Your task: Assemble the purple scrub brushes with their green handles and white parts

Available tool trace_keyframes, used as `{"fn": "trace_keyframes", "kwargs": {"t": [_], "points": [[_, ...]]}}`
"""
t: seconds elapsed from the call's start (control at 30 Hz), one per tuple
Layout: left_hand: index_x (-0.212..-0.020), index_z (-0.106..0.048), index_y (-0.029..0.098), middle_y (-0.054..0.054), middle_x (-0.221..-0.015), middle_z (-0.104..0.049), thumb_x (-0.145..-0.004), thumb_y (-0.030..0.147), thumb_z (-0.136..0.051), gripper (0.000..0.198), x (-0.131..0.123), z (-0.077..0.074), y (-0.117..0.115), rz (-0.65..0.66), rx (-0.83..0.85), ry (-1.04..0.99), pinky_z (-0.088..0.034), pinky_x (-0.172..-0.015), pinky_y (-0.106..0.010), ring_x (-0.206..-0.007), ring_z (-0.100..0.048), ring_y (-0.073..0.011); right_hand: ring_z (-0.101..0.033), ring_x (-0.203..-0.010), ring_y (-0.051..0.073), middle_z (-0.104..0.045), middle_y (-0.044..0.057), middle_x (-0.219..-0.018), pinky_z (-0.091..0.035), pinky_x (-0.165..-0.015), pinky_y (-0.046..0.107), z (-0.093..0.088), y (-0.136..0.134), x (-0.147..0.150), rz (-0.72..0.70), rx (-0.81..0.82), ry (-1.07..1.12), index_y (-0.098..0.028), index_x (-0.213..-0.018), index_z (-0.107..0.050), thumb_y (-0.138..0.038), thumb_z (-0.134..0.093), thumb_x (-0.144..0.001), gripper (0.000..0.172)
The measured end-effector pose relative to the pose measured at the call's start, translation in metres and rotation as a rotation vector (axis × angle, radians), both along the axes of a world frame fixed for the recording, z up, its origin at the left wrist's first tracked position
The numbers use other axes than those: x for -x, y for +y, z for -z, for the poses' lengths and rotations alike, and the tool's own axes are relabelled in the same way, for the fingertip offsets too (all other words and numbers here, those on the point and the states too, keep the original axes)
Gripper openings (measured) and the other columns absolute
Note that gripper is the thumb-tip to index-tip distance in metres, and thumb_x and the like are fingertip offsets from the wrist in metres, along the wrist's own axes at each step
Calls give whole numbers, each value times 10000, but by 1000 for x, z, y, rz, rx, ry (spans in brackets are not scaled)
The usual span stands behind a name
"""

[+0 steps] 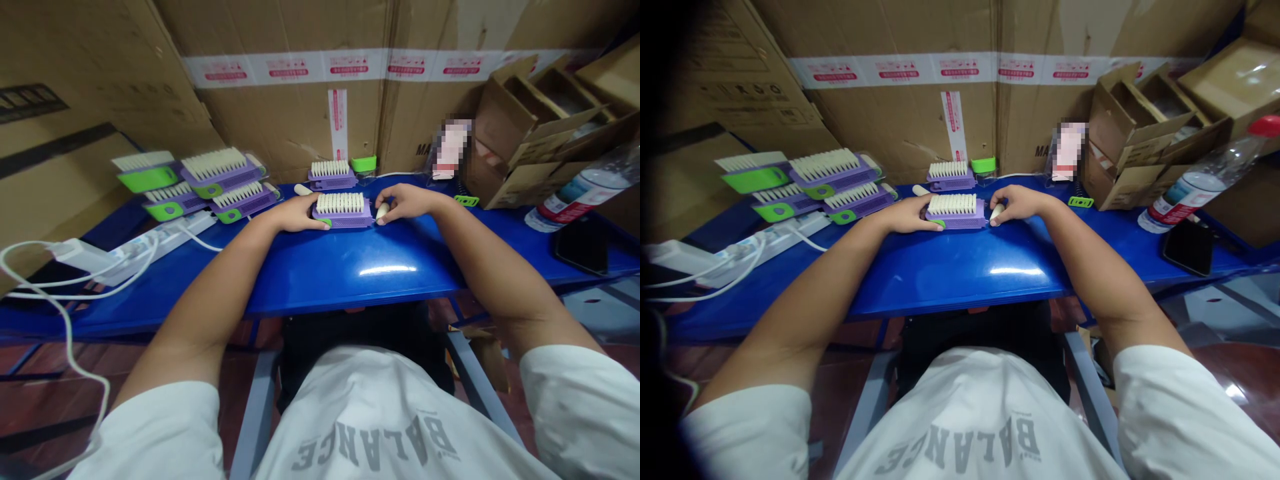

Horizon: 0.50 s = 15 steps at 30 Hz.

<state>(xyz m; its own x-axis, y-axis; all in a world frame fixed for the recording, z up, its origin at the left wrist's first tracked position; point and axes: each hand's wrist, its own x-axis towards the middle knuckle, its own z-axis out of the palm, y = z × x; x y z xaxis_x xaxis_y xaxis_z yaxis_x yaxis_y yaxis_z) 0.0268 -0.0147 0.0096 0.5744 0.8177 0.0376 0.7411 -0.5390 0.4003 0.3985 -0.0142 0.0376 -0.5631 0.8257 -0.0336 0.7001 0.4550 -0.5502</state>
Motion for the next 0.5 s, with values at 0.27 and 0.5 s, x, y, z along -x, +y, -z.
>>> {"fn": "trace_keyframes", "kwargs": {"t": [0.27,0.5], "points": [[-1731,-575,225,-160,-1757,-668,-875,593,-933,997,-1,0,0,-19,10,9,-537,-1320,-498,-1574,-684,-428,-769,-806,229,-863,23,-880,-559,-793,339,1,1,0,-3,51,18,-221,-1139,-924,-612,-1034,-642,642],[-1723,-578,246,-149,-1746,-681,-881,608,-928,981,0,0,0,-15,4,17,-552,-1307,-509,-1566,-692,-428,-752,-739,205,-851,28,-852,-566,-764,328,-4,-5,4,71,36,-4,-196,-1147,-921,-498,-1030,-716,538]]}}
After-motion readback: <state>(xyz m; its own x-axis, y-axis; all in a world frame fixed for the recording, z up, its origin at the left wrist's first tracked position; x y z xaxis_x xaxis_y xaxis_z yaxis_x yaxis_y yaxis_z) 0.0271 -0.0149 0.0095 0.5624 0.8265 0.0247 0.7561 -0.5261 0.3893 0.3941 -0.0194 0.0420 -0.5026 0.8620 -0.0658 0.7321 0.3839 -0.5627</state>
